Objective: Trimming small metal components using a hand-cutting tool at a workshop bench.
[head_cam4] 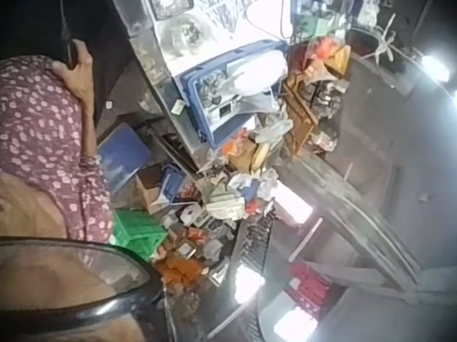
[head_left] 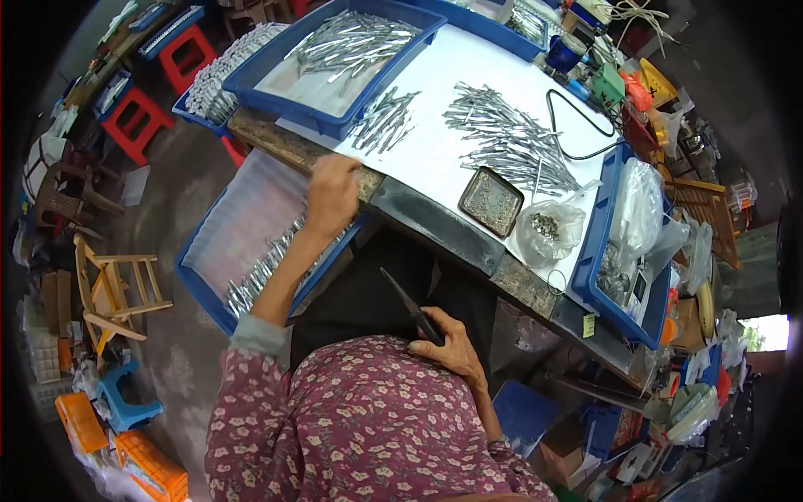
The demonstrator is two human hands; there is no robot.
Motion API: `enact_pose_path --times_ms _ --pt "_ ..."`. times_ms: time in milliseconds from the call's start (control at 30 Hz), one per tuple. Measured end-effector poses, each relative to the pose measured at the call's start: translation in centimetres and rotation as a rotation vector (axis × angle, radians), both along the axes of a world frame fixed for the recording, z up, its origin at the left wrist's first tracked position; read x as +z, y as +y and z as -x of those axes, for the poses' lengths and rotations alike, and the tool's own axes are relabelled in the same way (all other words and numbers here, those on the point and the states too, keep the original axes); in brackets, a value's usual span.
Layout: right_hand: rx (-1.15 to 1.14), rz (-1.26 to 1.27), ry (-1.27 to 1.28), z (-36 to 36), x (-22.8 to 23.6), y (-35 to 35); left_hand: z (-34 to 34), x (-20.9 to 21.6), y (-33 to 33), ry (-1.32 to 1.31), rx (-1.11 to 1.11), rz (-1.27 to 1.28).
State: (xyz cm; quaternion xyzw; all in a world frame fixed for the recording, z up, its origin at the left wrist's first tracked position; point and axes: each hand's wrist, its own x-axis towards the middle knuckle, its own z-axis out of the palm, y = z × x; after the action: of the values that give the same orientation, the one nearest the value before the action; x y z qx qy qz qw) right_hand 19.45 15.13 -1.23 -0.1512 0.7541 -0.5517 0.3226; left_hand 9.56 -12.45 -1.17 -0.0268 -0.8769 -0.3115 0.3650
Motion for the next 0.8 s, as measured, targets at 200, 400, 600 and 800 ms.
enact_pose_path --times_ms 200,400,600,800 --pt "-0.041 0.043 0.074 -0.9 -0.1 0.2 9.2 -1.2 3.1 -0.125 0.038 0.278" --pt "-0.023 -0.047 0.022 -1.0 0.1 1.1 11.1 -2.1 4.2 -0.341 0.116 0.311" --pt "-0.001 0.016 0.047 -0.5 -0.9 1.2 11.4 -1.3 3.5 -0.366 0.038 0.434" --pt "-0.005 0.008 0.0 -0.4 -1.0 1.4 10.6 -1.3 4.2 -0.203 -0.05 0.445"
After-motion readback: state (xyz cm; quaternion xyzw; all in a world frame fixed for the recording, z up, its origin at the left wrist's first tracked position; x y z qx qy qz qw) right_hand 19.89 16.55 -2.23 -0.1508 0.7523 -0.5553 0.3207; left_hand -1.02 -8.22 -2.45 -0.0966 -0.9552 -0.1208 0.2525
